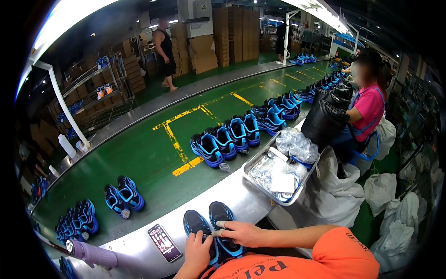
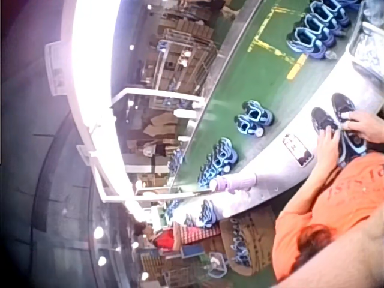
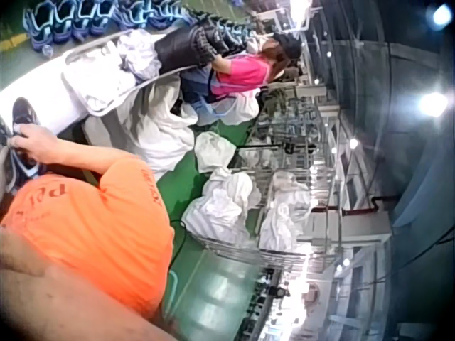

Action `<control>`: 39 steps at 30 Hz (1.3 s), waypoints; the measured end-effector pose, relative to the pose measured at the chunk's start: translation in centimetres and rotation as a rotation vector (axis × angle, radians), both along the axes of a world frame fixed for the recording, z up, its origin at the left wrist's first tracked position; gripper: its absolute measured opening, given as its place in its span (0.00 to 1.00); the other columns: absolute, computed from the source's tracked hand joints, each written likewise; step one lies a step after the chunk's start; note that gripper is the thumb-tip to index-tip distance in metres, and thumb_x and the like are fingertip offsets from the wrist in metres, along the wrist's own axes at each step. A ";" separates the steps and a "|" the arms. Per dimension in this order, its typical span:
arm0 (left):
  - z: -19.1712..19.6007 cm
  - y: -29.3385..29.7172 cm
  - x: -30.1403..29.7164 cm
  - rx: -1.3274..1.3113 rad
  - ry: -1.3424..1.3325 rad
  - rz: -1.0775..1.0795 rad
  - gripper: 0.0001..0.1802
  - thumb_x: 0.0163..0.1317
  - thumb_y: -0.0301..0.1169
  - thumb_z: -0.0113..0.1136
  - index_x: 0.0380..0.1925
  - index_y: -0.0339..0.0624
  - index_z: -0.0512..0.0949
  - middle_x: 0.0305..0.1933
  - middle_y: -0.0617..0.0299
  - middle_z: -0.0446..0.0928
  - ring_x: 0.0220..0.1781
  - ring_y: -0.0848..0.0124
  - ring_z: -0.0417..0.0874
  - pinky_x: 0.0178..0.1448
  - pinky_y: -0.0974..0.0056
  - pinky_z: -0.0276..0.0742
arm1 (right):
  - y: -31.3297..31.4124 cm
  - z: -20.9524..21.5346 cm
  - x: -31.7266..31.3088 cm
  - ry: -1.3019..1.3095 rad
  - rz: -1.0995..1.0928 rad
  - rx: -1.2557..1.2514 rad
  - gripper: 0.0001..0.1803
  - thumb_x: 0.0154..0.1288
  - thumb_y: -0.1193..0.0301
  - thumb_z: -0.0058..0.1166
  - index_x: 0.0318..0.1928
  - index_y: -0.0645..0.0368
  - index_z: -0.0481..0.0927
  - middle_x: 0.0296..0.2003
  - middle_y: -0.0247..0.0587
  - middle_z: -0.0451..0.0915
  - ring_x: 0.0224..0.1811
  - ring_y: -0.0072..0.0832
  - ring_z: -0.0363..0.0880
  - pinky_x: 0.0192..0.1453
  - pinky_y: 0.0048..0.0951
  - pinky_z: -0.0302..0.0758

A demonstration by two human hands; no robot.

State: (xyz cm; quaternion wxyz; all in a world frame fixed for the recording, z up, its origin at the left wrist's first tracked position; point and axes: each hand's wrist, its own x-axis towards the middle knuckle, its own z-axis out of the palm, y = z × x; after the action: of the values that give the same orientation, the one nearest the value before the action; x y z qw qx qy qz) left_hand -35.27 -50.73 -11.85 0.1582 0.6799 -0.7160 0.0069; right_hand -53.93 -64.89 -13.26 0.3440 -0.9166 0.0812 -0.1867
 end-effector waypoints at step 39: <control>2.6 -2.1 -1.5 0.127 0.365 -0.009 0.23 0.60 0.26 0.58 0.57 0.37 0.75 0.60 0.43 0.74 0.60 0.44 0.74 0.65 0.50 0.70 | -2.3 -1.7 -1.3 -0.014 0.001 0.316 0.18 0.70 0.71 0.52 0.59 0.53 0.79 0.56 0.50 0.74 0.59 0.49 0.72 0.62 0.41 0.71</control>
State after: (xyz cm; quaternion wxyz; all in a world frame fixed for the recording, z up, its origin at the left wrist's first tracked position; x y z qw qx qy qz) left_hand -36.75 -52.81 -9.27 0.2423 0.6751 -0.6776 -0.1624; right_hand -55.25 -67.14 -14.91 0.4849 -0.8497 0.1066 -0.1778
